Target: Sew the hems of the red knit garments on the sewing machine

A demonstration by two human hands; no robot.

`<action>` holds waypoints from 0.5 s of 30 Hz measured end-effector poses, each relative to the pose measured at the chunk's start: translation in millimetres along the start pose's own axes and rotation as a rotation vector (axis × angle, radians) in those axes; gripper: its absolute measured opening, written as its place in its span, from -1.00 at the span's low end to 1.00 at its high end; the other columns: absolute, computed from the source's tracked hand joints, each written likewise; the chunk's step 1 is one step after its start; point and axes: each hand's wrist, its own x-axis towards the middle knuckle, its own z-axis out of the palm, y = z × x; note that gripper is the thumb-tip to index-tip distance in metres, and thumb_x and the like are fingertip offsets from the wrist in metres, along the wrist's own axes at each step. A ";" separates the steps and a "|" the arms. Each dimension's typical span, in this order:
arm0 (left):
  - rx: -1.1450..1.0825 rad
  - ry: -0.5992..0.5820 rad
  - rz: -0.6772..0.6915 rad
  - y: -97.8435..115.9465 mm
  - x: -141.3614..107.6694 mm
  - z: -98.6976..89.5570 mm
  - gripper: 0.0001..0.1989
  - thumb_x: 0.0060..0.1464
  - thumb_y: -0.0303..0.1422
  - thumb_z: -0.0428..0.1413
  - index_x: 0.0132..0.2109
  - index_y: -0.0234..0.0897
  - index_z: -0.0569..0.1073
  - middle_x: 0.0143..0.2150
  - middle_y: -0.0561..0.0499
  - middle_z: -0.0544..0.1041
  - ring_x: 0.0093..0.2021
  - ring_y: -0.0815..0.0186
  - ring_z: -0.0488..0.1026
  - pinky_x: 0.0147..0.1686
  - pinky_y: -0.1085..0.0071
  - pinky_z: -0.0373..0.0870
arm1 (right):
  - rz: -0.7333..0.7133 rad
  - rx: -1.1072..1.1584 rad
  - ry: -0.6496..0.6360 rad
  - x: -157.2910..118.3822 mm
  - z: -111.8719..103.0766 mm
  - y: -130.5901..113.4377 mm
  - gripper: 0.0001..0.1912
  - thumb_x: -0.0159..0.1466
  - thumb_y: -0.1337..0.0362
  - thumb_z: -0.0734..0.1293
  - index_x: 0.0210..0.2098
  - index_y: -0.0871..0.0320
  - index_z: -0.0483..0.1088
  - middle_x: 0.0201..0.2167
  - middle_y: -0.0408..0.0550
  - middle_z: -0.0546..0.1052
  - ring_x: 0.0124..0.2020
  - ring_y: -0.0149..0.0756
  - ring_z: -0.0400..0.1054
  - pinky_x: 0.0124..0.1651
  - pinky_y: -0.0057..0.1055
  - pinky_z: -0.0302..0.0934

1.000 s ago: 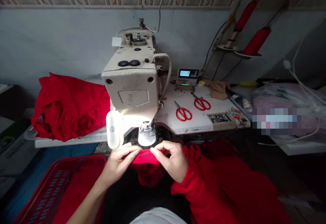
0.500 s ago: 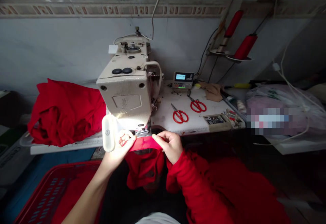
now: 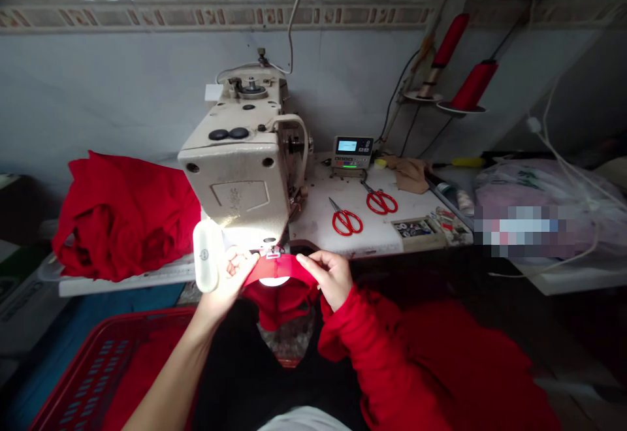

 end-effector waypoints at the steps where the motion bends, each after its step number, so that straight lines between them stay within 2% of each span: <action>1: 0.014 0.021 -0.015 -3.9 -3.3 -4.0 -0.78 0.16 -0.19 0.24 -0.26 -0.26 0.51 -0.38 0.00 0.56 -0.39 0.25 0.50 -0.31 0.34 0.51 | 0.015 0.009 -0.003 -1.2 -1.1 5.9 -0.59 0.19 -0.04 0.51 -0.48 0.20 0.52 -0.65 -0.22 0.37 -0.61 -0.45 0.15 -0.54 -0.45 0.04; 3: 0.047 0.066 -0.037 -12.3 -11.1 -13.0 -0.80 0.08 -0.24 0.29 -0.28 -0.28 0.53 -0.41 0.02 0.56 -0.42 0.28 0.47 -0.37 0.38 0.48 | 0.052 0.046 0.004 -4.3 -4.5 19.3 -0.61 0.17 -0.04 0.53 -0.37 0.21 0.56 -0.59 -0.21 0.43 -0.62 -0.47 0.17 -0.56 -0.48 0.07; 6: 0.046 0.091 -0.080 -23.5 -26.8 -25.2 -0.84 0.01 -0.31 0.33 -0.30 -0.30 0.56 -0.39 0.02 0.59 -0.36 0.29 0.50 -0.30 0.41 0.51 | 0.133 0.136 0.004 -12.6 -8.3 37.7 -0.58 0.15 -0.04 0.54 -0.24 0.20 0.57 -0.43 -0.13 0.55 -0.59 -0.47 0.28 -0.55 -0.51 0.17; 8: -0.013 0.019 -0.156 -27.1 -39.6 -29.7 -0.82 0.04 -0.28 0.33 -0.32 -0.32 0.56 -0.48 0.06 0.54 -0.48 0.36 0.45 -0.43 0.48 0.46 | 0.227 0.190 -0.144 -19.8 -4.6 46.7 -0.59 0.14 -0.04 0.55 -0.32 0.22 0.56 -0.44 -0.07 0.58 -0.53 -0.40 0.39 -0.57 -0.53 0.18; 11: -0.100 -0.180 -0.277 -23.3 -57.2 -29.1 -0.75 0.13 -0.20 0.29 -0.28 -0.34 0.59 -0.57 0.08 0.51 -0.64 0.43 0.34 -0.62 0.53 0.29 | 0.357 0.263 -0.467 -29.8 16.7 56.1 -0.57 0.12 -0.04 0.57 -0.36 0.24 0.59 -0.44 0.02 0.62 -0.40 -0.26 0.53 -0.52 -0.52 0.25; 13: -0.083 -0.284 -0.254 -15.8 -63.2 -26.4 -0.75 0.19 -0.20 0.25 -0.23 -0.34 0.63 -0.47 0.00 0.60 -0.56 0.37 0.44 -0.55 0.50 0.36 | 0.382 0.354 -0.540 -34.4 39.5 60.6 -0.57 0.12 -0.05 0.57 -0.28 0.21 0.61 -0.35 0.03 0.66 -0.34 -0.25 0.55 -0.36 -0.44 0.37; 15: 0.002 -0.271 -0.158 -8.3 -62.7 -25.3 -0.78 0.22 -0.25 0.23 -0.20 -0.32 0.67 -0.36 -0.04 0.66 -0.43 0.32 0.53 -0.41 0.48 0.43 | 0.384 0.466 -0.533 -37.4 62.7 63.6 -0.61 0.15 -0.03 0.56 -0.22 0.14 0.60 -0.30 -0.02 0.66 -0.30 -0.25 0.56 -0.21 -0.35 0.42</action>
